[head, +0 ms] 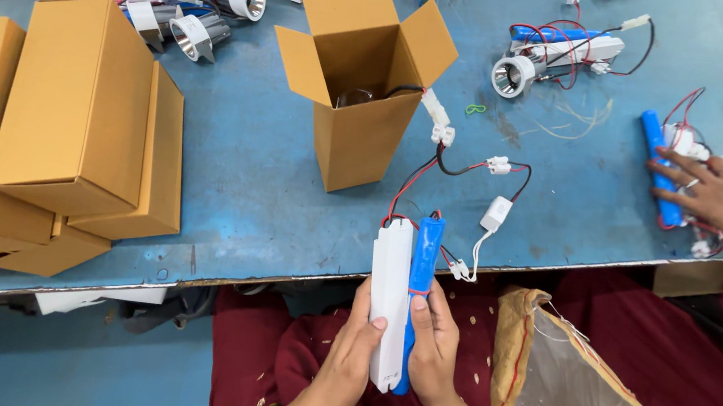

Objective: The person assembles and packs small electronic lighting components into cardboard boxes. They place a plastic-wrapped bulb, a white plastic housing, and a blue cylindrical battery pack into each box, tuck the wires inside, and close the flaps. The process repeats for multiple units on a blue workbench.

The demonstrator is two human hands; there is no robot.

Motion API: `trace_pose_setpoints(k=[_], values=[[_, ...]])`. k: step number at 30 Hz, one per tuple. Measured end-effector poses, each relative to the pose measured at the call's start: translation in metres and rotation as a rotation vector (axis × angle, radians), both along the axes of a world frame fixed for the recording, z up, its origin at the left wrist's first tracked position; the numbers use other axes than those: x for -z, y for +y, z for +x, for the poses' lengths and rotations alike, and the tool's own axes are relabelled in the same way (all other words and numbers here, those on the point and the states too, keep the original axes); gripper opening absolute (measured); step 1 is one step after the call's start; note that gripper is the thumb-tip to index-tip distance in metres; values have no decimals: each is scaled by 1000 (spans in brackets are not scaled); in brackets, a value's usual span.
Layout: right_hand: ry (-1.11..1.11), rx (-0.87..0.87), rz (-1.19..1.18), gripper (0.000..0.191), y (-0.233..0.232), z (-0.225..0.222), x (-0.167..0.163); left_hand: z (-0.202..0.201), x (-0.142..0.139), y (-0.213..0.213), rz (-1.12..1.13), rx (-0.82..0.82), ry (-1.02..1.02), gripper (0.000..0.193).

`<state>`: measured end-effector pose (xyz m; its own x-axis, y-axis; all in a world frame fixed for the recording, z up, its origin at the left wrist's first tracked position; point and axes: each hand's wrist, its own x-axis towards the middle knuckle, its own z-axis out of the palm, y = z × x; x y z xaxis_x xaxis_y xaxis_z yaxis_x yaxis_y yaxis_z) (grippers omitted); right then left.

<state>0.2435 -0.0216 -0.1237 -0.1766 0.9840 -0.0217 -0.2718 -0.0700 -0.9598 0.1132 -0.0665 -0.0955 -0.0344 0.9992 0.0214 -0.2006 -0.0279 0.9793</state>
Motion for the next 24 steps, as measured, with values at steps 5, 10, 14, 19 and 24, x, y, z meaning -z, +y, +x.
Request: trace_pose_setpoints(k=[5, 10, 14, 19, 24], values=[[18, -11, -18, 45, 13, 0, 4, -4, 6, 11, -133, 28, -14, 65], [-117, -44, -1, 42, 20, 3, 12, -11, 6, 17, -96, -7, -1, 65], [-232, -76, -39, 46, 17, 4, 19, -14, 7, 21, -145, -30, -2, 73], [-281, -70, 11, 51, 13, -2, 17, -16, 9, 21, -150, 15, -4, 68], [-267, -145, 287, 69, 5, -8, 2, -20, 15, 20, -199, 58, -15, 61]])
